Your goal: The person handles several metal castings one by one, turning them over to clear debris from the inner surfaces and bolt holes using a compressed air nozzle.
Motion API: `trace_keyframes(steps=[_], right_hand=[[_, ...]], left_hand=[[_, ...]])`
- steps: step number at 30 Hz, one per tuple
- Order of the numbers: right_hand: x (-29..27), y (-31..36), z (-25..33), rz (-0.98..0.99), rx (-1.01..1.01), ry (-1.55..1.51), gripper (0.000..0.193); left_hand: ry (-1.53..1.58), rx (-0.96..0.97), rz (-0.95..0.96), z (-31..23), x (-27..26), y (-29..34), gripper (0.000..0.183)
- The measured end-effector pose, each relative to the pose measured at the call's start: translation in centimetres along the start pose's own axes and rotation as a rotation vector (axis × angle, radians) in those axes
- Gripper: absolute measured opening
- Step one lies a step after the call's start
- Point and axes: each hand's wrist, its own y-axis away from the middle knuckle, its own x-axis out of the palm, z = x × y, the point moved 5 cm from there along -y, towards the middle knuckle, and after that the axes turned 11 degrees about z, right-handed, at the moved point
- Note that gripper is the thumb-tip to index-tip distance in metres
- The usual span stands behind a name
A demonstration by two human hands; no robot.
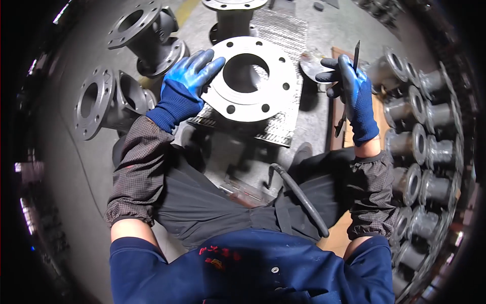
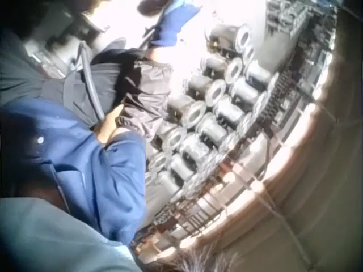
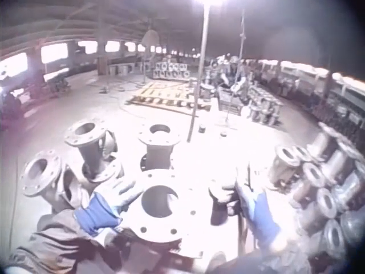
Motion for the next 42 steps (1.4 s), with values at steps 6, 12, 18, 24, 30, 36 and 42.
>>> trace_keyframes(steps=[6, 12, 18, 24, 30, 36, 42], right_hand=[[1.6, -2.4, -5.9, 0.148, 0.170, -0.054, 0.051], [2.5, -3.2, -4.0, 0.078, 0.139, -0.067, 0.038], [1.7, -3.1, -4.0, -0.001, 0.118, 0.048, 0.037], [-2.8, -3.6, -8.4, -0.098, 0.019, 0.227, 0.033], [-4.1, -3.1, -10.9, 0.078, -0.574, 1.031, 0.040], [-3.5, -2.6, -10.5, 0.290, -0.136, 0.614, 0.044], [-0.5, -1.7, -6.9, 0.176, -0.567, 0.794, 0.037]], left_hand=[[0.895, -0.574, -0.159, 7.6, 3.9, 1.6, 0.026], [1.267, -0.544, 0.061, 6.7, 5.3, -0.7, 0.033], [1.374, -0.472, 0.265, 2.2, 5.1, -4.9, 0.042], [0.962, -0.301, 0.183, -1.0, 3.0, -7.1, 0.050], [1.049, -0.199, 0.109, -5.4, 2.8, -8.9, 0.042], [0.524, 0.374, -0.090, -6.7, 1.9, -8.8, 0.034], [1.094, -0.160, 0.194, -4.4, 1.8, -6.9, 0.048]])
